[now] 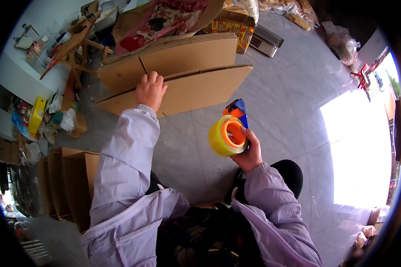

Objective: The person assembles flat-packed cardboard boxes by folding the flaps and securing them with a tape dispenser. They repeatedly pick up a flat box, fold it into shape, and apply tape to seal the seams.

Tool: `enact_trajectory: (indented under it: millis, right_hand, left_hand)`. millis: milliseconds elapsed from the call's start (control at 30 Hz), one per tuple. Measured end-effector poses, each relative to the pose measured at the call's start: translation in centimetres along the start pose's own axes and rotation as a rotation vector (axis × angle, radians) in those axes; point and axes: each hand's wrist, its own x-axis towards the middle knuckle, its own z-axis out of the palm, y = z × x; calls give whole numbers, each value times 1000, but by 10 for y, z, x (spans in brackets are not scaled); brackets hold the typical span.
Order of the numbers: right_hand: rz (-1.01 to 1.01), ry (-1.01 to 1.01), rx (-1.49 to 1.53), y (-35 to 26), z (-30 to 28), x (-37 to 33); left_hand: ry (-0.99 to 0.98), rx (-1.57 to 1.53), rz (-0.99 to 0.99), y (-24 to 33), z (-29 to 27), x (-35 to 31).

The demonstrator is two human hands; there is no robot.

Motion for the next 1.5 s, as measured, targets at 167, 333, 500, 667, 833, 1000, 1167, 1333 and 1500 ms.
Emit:
enact_trajectory:
  millis: [167,333,500,667,833,1000,1167,1333,1500]
  right_hand:
    - [-60,-112,-130,-13,13,-12]
    - [-136,-234,-347,-41,56,-50]
    - [126,-221,-398,-44,79,-55]
    - [125,-32,-424,-41,40,-25]
    - [-52,-35,-277,-55,38,-14]
    - [-142,15,-338,-52,33,-15]
    - [-235,4,-309,-64,19,-33]
    - [-396,-42,-668,-124,-9,-64]
    - [-391,-26,-747,-141,-63,-73]
  left_hand:
    - [-124,-124,93,11,-46,-31]
    - [-106,-254,237,49,-127,-59]
    - [-213,-392,295,73,-170,-101]
    - [-627,-688,304,69,-161,-157]
    - [-322,-435,-114,75,-190,-199]
    - [136,-264,-539,52,-181,-222]
    - [-143,-972,-967,22,-174,-249]
    - [-398,-719,-692,4,-179,-242]
    - [-662,-715,-409,6,-182,-206]
